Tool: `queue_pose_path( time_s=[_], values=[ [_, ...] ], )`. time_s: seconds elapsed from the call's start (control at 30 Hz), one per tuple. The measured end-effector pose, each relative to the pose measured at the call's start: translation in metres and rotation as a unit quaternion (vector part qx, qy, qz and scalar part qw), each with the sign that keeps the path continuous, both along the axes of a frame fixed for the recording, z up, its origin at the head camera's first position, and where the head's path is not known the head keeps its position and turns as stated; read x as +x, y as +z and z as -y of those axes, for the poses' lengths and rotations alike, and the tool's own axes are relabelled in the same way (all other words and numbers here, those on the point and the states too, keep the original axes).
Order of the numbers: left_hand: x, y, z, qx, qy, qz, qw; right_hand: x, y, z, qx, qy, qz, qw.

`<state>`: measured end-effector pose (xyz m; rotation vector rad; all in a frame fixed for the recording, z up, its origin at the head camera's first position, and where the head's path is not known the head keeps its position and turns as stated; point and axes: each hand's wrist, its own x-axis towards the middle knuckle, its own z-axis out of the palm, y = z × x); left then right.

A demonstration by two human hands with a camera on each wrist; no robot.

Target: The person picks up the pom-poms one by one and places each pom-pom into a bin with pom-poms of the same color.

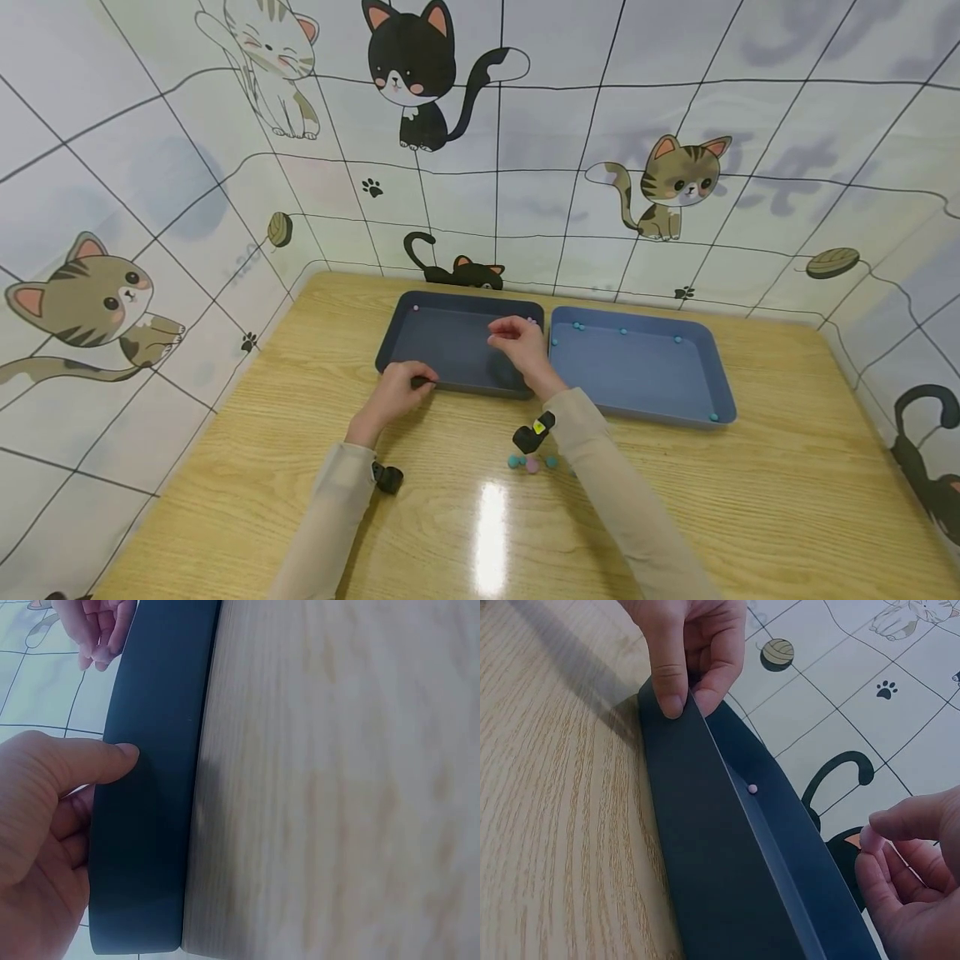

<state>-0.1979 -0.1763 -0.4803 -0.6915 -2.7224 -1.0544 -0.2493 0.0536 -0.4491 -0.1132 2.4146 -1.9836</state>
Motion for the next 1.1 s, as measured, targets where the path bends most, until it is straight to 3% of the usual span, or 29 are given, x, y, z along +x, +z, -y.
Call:
queue_pose_path(
  time_s=[0.47, 0.8, 1.1],
  values=[
    [-0.003, 0.000, -0.001, 0.000, 0.004, 0.004, 1.0000, 0.004, 0.007, -0.005, 0.000, 0.015, -0.004, 1.000],
    [-0.002, -0.001, 0.000, -0.001, -0.001, -0.001, 1.0000, 0.022, 0.013, -0.018, 0.004, 0.022, -0.001, 1.000],
    [-0.002, -0.003, 0.001, -0.002, 0.002, -0.006, 1.0000, 0.043, 0.017, -0.027, 0.002, 0.055, -0.013, 0.998]
  ],
)
